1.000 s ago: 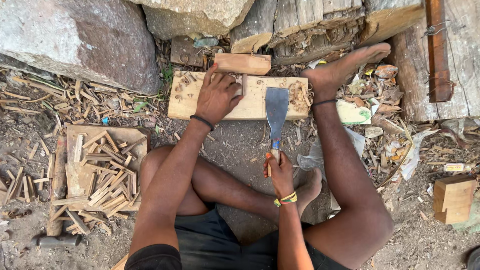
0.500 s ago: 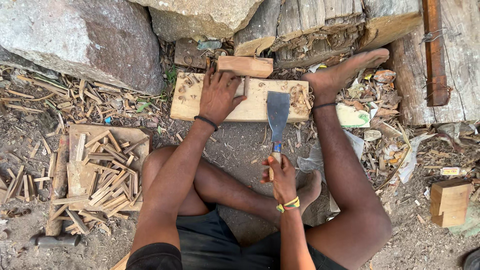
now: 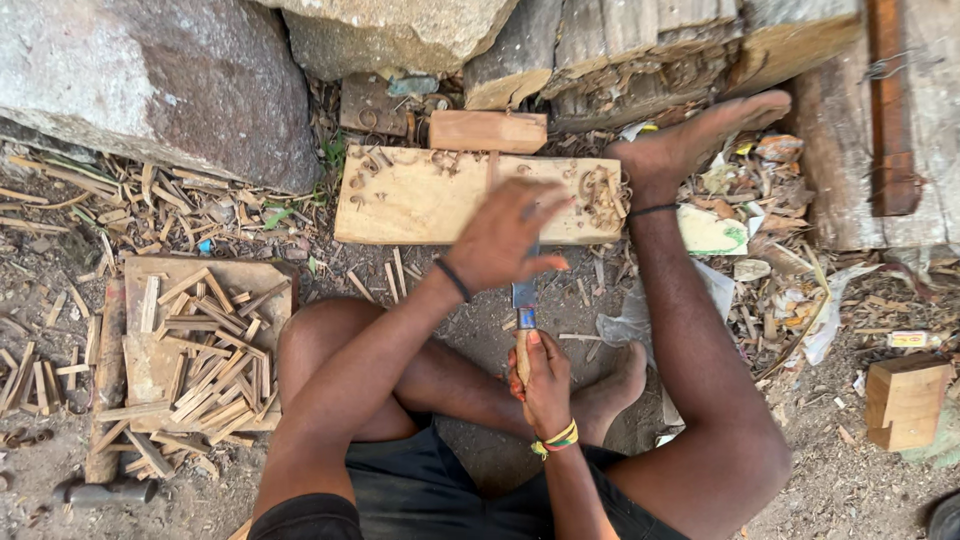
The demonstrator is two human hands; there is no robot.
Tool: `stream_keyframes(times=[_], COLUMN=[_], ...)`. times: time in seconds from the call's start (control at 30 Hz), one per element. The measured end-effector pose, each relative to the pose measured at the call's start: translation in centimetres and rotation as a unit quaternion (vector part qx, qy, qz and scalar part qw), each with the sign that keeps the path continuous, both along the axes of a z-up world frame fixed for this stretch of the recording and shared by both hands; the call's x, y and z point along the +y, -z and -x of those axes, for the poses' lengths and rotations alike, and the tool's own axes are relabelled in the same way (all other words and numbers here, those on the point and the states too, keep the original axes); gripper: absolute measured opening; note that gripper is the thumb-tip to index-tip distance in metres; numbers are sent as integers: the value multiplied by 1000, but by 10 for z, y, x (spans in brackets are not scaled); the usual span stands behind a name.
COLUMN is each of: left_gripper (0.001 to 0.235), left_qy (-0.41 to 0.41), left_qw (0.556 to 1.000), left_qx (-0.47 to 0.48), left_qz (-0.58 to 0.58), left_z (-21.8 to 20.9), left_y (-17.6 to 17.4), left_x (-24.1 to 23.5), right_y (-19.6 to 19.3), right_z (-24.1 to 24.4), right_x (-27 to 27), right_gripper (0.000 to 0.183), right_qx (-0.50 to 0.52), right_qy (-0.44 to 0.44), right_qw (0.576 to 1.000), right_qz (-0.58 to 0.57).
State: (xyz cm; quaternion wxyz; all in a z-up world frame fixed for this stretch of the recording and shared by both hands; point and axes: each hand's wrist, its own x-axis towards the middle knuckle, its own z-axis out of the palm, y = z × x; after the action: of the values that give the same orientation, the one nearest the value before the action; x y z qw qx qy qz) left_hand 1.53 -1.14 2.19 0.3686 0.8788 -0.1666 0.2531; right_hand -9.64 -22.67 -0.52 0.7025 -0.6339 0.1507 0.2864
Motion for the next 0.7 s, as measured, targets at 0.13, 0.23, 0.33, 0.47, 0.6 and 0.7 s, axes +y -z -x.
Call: stream_keyframes(times=[0.13, 0.23, 0.33, 0.47, 0.6, 0.7], left_gripper=[66, 53, 50, 49, 47, 48], left_qy=[174, 214, 201, 187, 168, 159], left_qw=[979, 966, 971, 973, 981, 982], left_qx=[91, 102, 97, 102, 72, 88], left_qz=[-53, -101, -85, -87, -60, -42], left_z=[2, 1, -5, 0, -3, -1], left_y=[7, 17, 24, 25, 28, 25], left_x=[-31, -41, -39, -33, -30, -30], right_y=[-1, -3, -2, -4, -6, -7], right_z=[1, -5, -6, -7, -10, -10], right_x=[3, 1, 3, 8, 7, 12], right_gripper=[40, 42, 41, 42, 41, 39], right_qx=[11, 22, 30, 21, 9, 8], right_qy=[4, 6, 14, -2, -27, -35], right_qw=[1000, 1000, 999, 1000, 1000, 998], right_qz=[-25, -14, -20, -8, 13, 44])
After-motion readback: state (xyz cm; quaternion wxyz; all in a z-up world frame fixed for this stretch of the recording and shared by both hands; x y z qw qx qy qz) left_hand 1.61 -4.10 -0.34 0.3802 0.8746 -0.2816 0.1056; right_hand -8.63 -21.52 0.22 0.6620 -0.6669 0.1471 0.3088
